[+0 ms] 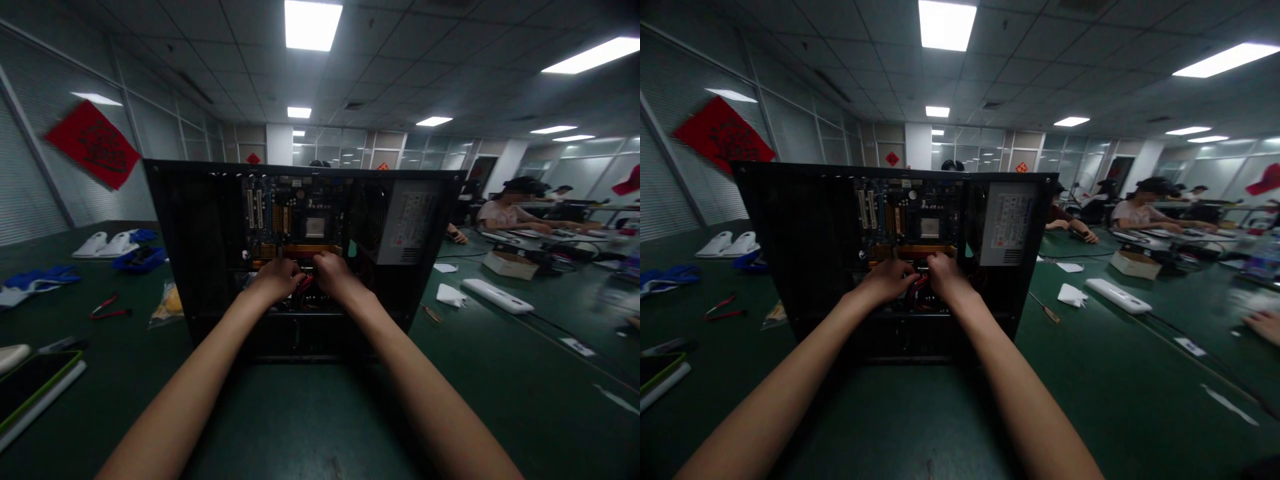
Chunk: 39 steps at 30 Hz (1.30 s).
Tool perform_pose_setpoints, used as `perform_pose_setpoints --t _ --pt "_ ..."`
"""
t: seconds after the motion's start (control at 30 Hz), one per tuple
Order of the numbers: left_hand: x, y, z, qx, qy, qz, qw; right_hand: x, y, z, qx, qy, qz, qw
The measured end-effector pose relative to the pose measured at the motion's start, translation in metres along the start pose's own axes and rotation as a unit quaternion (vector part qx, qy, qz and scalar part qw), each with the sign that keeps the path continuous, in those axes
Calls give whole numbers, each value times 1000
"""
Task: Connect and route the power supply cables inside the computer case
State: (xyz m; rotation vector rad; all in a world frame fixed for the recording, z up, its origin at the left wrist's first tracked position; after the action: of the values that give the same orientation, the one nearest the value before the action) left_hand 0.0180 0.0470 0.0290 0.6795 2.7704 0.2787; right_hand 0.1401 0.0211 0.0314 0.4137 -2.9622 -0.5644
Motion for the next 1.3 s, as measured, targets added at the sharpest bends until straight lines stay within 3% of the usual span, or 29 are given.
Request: perform_pose_setpoints --t 0.53,0.8,1.3 --pt "-1 1 2 -4 -3 -2 1000 -3 2 4 2 -6 -20 1000" --pt "-4 -1 1 20 -2 -6 1000 2 1 2 -1 -1 -24 1000" --pt "-3 -3 -2 2 -15 -31 999 3 0 0 13 -14 3 1000"
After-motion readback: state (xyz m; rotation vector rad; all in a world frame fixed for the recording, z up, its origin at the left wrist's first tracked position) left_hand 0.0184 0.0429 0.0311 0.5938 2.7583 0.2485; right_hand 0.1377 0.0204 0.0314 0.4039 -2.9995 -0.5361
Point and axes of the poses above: each hand's wrist, its own y-axis towards the middle knuckle, its own z-axis out of the palm, x = y × z, the point moved 6 cm from there along y, towards the middle knuckle, and after that the axes turned 4 degrees about -z, right-handed, at the moved point
